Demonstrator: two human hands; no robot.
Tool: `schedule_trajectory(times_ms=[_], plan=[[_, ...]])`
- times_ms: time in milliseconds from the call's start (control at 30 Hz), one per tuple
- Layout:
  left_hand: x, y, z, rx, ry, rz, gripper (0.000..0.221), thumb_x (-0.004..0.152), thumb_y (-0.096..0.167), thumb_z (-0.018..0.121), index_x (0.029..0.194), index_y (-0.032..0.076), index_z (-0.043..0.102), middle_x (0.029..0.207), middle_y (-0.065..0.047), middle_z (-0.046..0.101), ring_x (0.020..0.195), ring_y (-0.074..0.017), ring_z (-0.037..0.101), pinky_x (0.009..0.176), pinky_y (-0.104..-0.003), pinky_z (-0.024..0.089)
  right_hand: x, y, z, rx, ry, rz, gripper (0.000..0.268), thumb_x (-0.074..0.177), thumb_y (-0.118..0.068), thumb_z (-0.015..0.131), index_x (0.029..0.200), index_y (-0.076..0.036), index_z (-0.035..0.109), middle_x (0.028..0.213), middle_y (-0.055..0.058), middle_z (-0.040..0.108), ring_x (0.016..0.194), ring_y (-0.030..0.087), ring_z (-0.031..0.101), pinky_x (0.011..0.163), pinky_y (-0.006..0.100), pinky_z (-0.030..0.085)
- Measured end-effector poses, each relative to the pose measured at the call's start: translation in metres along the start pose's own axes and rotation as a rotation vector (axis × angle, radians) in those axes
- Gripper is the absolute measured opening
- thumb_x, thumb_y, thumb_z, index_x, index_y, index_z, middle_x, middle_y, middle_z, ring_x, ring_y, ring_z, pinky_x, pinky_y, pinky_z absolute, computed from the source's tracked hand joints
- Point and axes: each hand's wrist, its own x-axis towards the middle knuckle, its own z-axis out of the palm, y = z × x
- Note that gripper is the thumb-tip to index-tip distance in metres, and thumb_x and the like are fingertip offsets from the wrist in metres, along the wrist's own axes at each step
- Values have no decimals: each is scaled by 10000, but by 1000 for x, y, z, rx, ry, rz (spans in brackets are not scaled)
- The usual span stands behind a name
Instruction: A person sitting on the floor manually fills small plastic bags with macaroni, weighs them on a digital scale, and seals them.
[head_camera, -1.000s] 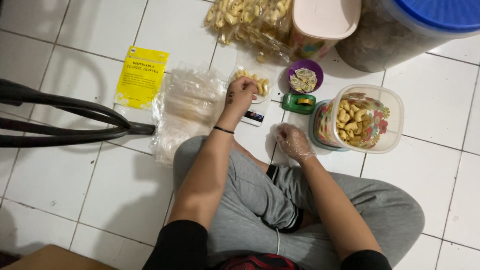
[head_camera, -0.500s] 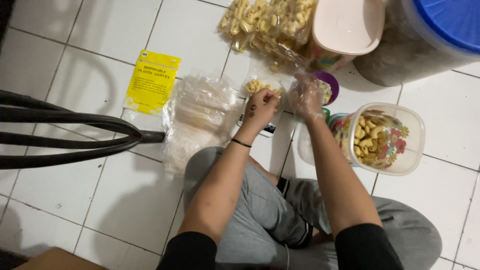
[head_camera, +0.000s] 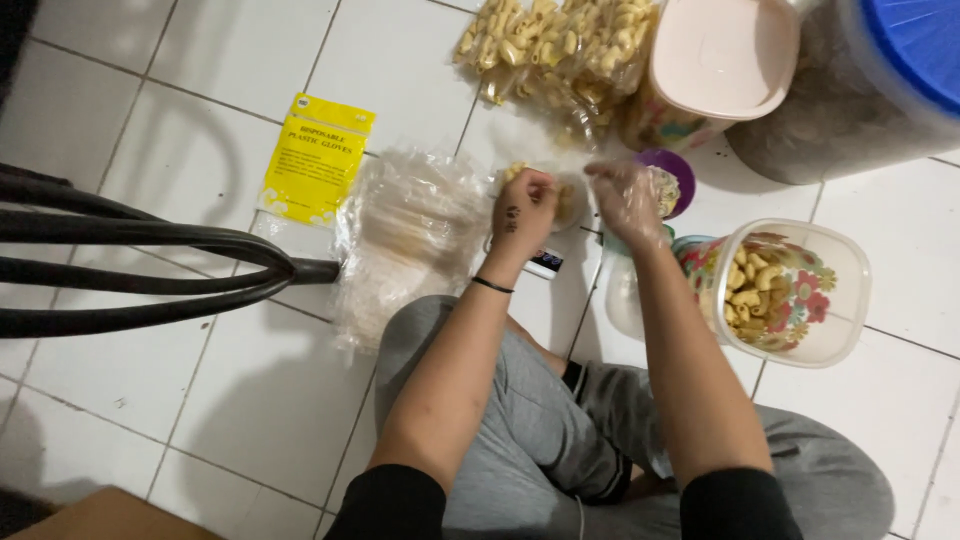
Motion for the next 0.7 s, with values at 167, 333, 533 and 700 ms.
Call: schedule_trajectory(times_ms=[167, 333, 533, 700], plan=[[-15, 24, -18, -45, 97, 14, 619, 802, 121, 697, 1376, 54, 476, 1246, -223, 579, 1233, -391, 601, 1031, -511, 521, -70, -78, -71, 287, -102, -127, 384, 869, 10, 534, 1110, -118, 804, 1107, 190, 726, 1136, 379, 668, 994, 518, 521], [-20, 13, -12, -217, -244, 257, 911, 805, 125, 746, 1566, 1, 261, 1541, -341, 356, 1491, -498, 264, 1191, -656, 270, -116, -74, -116, 482, -22, -158, 214, 885, 7, 638, 1041, -26, 781, 1048, 191, 729, 1078, 304, 686, 965, 448, 543], [-51, -14, 31, -464, -830, 293, 823, 780, 116, 905, 1480, 114, 473, 1409, -112, 582, 1305, -266, 500, 985, -464, 461, -167, -70, -145, 938, 252, -131, 109, 849, 103, 617, 925, 149, 680, 945, 267, 659, 867, 282, 693, 808, 444, 624], [-91, 11, 37, -505, -1059, 174, 589, 850, 16, 793, 1397, 85, 584, 1147, -93, 733, 1031, -168, 704, 875, -291, 601, -190, -38, -156, 1213, 385, -33, 62, 898, 100, 586, 939, 127, 624, 967, 289, 675, 910, 408, 745, 818, 502, 657]])
